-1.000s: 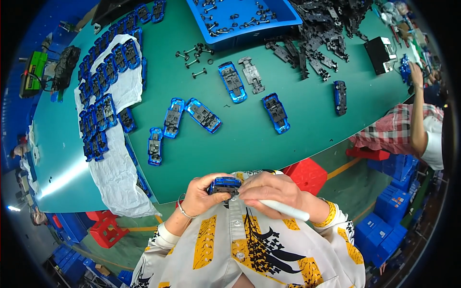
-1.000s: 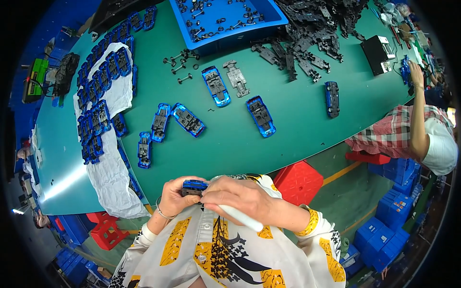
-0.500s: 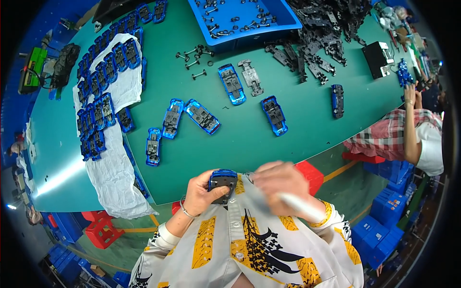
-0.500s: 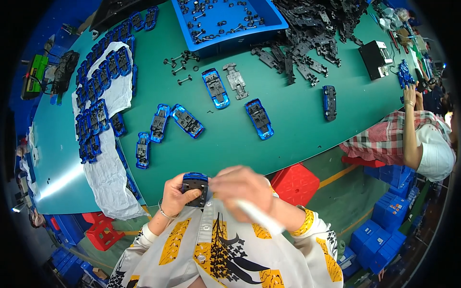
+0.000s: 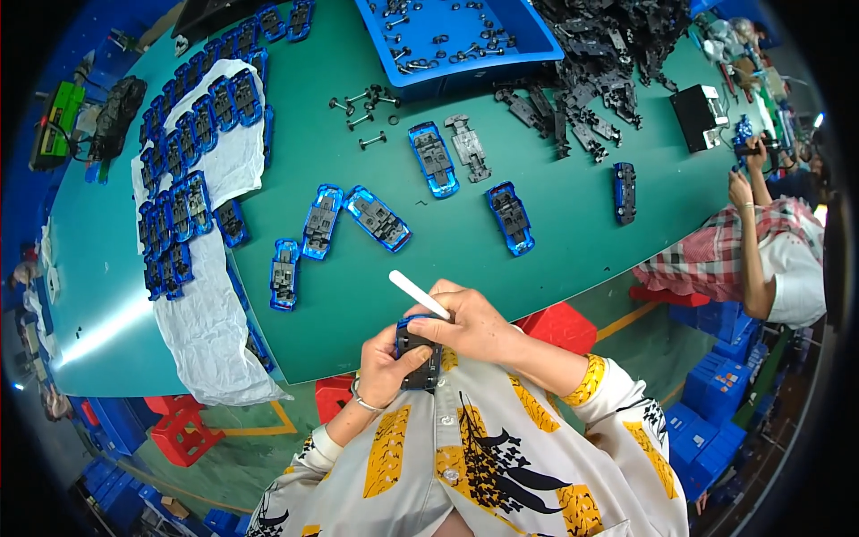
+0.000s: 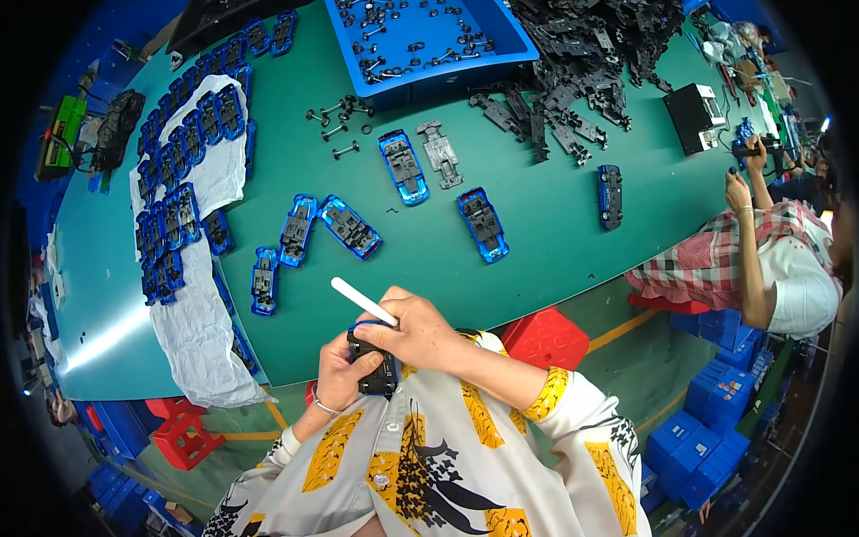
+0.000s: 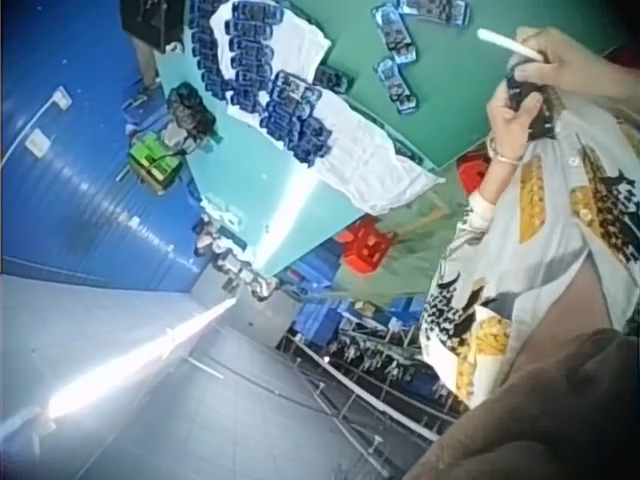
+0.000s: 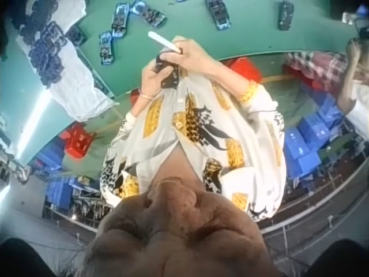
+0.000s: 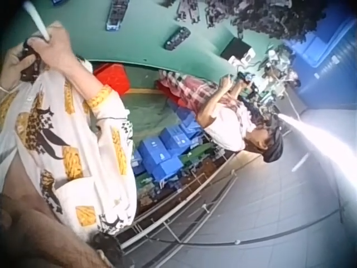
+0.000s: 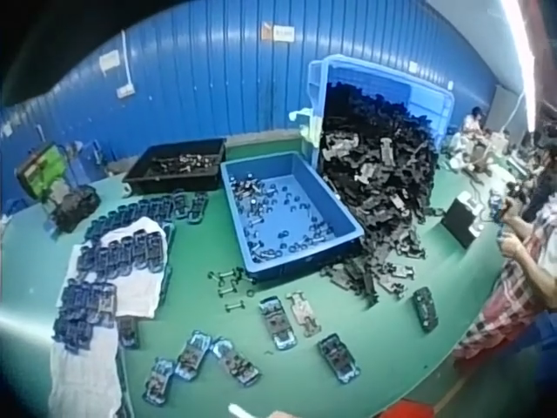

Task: The recorder is seen assembling blue toy car models by attaching chassis and components to the body shells at a factory workbench.

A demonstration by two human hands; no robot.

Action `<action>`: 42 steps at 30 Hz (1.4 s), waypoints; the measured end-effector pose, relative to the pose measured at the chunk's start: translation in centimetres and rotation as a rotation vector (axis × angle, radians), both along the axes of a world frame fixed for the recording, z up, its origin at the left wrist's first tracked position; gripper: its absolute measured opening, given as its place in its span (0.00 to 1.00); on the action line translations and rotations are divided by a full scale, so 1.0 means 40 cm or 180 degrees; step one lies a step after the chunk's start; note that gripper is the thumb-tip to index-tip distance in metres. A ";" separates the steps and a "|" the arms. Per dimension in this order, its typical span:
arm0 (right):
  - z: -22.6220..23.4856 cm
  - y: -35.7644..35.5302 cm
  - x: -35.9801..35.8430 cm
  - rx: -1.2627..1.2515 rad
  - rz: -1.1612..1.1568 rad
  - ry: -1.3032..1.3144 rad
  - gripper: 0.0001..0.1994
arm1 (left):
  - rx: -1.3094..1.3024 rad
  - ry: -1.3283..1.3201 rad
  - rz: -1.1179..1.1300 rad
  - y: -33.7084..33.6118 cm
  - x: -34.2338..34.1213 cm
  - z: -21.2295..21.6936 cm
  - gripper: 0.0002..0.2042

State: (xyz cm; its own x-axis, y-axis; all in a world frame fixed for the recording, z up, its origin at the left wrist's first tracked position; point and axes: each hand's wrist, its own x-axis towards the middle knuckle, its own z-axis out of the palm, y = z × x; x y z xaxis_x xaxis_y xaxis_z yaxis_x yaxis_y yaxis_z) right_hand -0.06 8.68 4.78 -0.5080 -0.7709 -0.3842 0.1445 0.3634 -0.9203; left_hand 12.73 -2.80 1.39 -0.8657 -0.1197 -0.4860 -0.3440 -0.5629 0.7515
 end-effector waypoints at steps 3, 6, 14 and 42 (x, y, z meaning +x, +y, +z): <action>-0.011 -0.010 0.021 0.0035 -0.0161 0.0080 0.09 | 0.0032 0.0038 0.0074 0.000 0.008 0.000 0.15; -0.015 -0.014 0.028 0.0047 -0.0273 0.0047 0.08 | -0.0006 -0.0003 0.0039 -0.001 0.010 0.000 0.14; 0.002 0.003 0.042 -0.0012 -0.0320 0.0280 0.09 | -0.0223 0.0121 -0.0075 -0.002 0.021 -0.014 0.17; 0.002 0.004 0.018 -0.0188 -0.0054 -0.0540 0.12 | -0.0427 0.0200 -0.0070 0.006 0.021 0.011 0.16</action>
State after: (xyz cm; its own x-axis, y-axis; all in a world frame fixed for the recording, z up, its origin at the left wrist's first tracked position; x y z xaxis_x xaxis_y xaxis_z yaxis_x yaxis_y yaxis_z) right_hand 0.66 8.85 4.87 -0.4528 -0.7866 -0.4198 0.3052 0.3056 -0.9019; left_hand 13.56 -2.58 1.84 -0.8970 -0.1607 -0.4117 -0.3051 -0.4488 0.8400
